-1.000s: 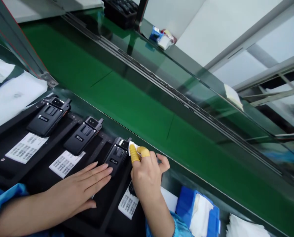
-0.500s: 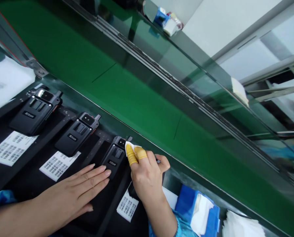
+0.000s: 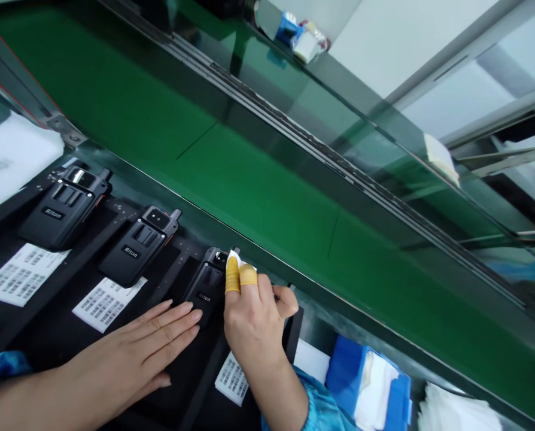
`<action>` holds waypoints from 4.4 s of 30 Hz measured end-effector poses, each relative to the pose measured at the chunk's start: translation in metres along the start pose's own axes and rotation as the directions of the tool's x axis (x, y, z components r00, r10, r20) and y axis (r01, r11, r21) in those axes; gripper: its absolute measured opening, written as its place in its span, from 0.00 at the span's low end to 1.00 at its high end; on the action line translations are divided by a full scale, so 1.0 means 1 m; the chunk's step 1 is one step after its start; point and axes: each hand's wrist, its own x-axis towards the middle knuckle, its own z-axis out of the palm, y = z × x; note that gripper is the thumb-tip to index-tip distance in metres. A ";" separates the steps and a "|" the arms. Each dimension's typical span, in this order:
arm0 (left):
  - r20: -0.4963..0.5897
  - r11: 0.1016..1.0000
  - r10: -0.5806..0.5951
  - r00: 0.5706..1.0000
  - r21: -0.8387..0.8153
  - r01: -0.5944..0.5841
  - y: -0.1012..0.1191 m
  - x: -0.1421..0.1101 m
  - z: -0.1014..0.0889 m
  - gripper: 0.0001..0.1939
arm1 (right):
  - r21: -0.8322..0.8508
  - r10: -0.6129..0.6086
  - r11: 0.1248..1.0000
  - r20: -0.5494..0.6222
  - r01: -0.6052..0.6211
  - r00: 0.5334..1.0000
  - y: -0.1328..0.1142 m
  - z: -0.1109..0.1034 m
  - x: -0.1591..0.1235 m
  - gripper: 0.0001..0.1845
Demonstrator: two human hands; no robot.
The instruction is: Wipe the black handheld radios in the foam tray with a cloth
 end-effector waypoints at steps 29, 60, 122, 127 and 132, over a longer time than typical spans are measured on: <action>-0.051 1.000 0.024 0.998 0.010 -0.024 0.003 -0.002 -0.009 0.19 | 0.151 0.120 0.981 0.014 -0.120 0.993 -0.018 -0.029 -0.039 0.13; -0.145 0.990 -0.135 0.980 0.031 0.141 -0.057 -0.068 -0.035 0.20 | 0.064 0.065 0.996 -0.080 -0.060 0.995 -0.041 -0.021 0.029 0.12; -0.187 0.989 -0.112 0.976 0.072 0.128 -0.063 -0.065 -0.026 0.18 | 0.191 -0.026 0.981 0.030 0.019 0.999 -0.092 -0.008 0.045 0.13; -0.200 0.993 -0.088 0.976 0.064 0.103 -0.063 -0.067 -0.023 0.20 | 0.228 -0.107 0.969 0.025 0.098 0.994 -0.108 -0.003 0.045 0.14; -0.152 0.995 -0.088 0.984 0.035 0.095 -0.065 -0.067 -0.025 0.21 | 0.203 -0.151 0.970 0.073 0.133 0.986 -0.113 -0.005 0.046 0.14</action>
